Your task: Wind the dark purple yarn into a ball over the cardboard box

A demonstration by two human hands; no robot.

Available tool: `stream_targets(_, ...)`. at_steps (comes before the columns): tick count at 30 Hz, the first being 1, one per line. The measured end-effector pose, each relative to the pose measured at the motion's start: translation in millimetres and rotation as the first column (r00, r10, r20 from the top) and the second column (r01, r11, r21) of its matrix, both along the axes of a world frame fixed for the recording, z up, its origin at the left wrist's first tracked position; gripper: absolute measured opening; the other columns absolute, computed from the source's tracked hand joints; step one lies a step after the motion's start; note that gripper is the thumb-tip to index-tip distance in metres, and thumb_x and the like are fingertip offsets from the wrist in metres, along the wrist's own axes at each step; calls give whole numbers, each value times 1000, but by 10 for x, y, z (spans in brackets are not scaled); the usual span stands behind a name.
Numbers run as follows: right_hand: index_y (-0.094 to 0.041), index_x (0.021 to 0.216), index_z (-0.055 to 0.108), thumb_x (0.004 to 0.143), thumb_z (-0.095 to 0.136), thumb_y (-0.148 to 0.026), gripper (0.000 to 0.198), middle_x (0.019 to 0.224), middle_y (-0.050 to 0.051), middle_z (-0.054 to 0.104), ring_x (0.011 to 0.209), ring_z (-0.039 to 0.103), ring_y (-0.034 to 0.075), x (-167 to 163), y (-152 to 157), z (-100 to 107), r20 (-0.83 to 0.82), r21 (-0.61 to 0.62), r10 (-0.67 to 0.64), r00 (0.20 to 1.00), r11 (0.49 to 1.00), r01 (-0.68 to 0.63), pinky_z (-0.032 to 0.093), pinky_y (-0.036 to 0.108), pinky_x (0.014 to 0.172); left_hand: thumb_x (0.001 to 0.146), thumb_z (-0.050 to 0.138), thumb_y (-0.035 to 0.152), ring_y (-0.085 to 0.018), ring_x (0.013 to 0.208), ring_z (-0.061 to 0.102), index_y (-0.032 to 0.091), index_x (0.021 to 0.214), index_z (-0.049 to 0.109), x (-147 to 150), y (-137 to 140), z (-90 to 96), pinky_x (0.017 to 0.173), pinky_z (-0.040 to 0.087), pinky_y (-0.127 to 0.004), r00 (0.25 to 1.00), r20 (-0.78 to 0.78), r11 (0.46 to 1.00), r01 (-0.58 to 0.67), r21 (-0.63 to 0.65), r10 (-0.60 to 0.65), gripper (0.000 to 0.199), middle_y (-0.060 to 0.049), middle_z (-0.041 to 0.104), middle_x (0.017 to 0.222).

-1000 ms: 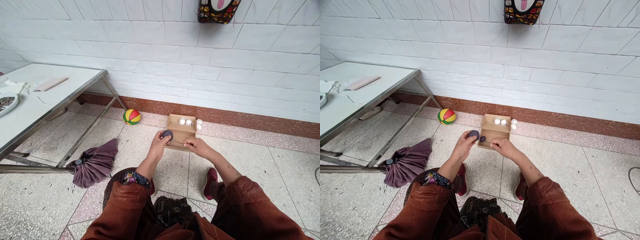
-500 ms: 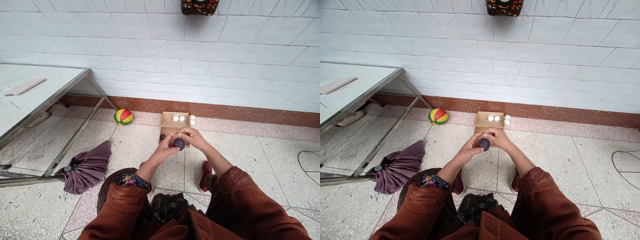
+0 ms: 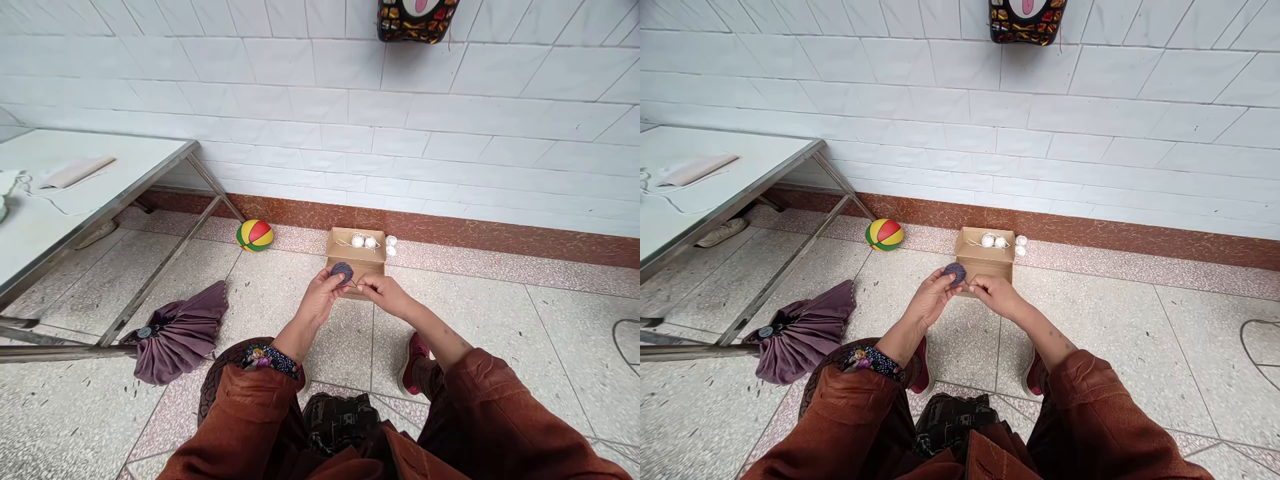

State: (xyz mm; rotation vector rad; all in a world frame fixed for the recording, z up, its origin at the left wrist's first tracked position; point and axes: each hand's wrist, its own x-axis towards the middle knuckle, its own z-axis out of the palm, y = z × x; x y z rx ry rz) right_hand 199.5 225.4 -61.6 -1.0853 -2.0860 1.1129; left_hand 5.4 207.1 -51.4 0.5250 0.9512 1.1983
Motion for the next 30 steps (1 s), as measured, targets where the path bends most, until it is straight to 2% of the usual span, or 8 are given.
stream_targets(4,-21,93,69,96,59,-38,20,81,1,67,71,58,14,20,-34,157,-118,15,187,975,982,-186,44,27,68,63,83,28,-15,81,62,16,98,66,33,3,-76,79,48,-31,973,-231,999,1,38,8,41,-3,69,94)
stream_targets(8,-22,91,72,94,64,-42,21,86,2,68,78,61,16,53,53,279,-269,16,49,962,999,-46,47,30,74,62,83,27,-16,82,60,16,102,67,86,-53,-102,79,45,-30,875,-465,972,206,111,-132,44,-3,67,93)
stream_targets(10,-22,89,72,92,65,-42,22,84,2,68,79,61,17,71,127,283,-325,-19,-53,944,999,50,47,31,76,67,81,29,-16,83,59,18,112,66,104,-91,-86,79,44,-30,858,-464,937,317,143,-220,49,-4,66,97)
stream_targets(14,-21,84,70,89,66,-43,23,82,1,67,79,59,17,67,227,193,-327,-96,-160,931,986,136,46,31,78,69,82,25,-16,88,61,26,144,45,122,-143,0,80,46,-31,871,-349,880,430,204,-345,84,-4,64,108)
stream_targets(17,-20,79,66,90,63,-44,27,76,0,64,73,57,16,18,217,82,-280,-155,-169,945,979,129,45,30,73,74,80,28,-18,89,62,30,148,41,114,-155,83,75,48,-30,881,-235,855,462,237,-411,84,-5,65,106)
stream_targets(20,-20,78,63,94,55,-42,28,73,0,62,69,55,16,-47,169,-48,-202,-179,-178,963,973,143,44,29,69,75,78,29,-19,91,65,25,135,57,78,-149,138,77,51,-32,911,-120,881,411,236,-393,63,-8,66,111)
stream_targets(24,-20,81,65,94,54,-36,23,75,1,64,72,56,17,-109,102,-166,-49,-77,-125,991,990,121,43,29,70,72,81,28,-18,86,68,17,114,68,11,-100,125,79,51,-31,968,-31,959,250,135,-248,45,-7,70,102)
stream_targets(30,-19,87,68,97,56,-39,26,78,1,66,70,55,14,-64,-32,34,-81,-33,138,987,989,-141,43,27,69,65,83,30,-17,83,64,15,100,69,-39,-2,-33,79,52,-32,977,-204,995,81,54,-69,41,-5,70,96)
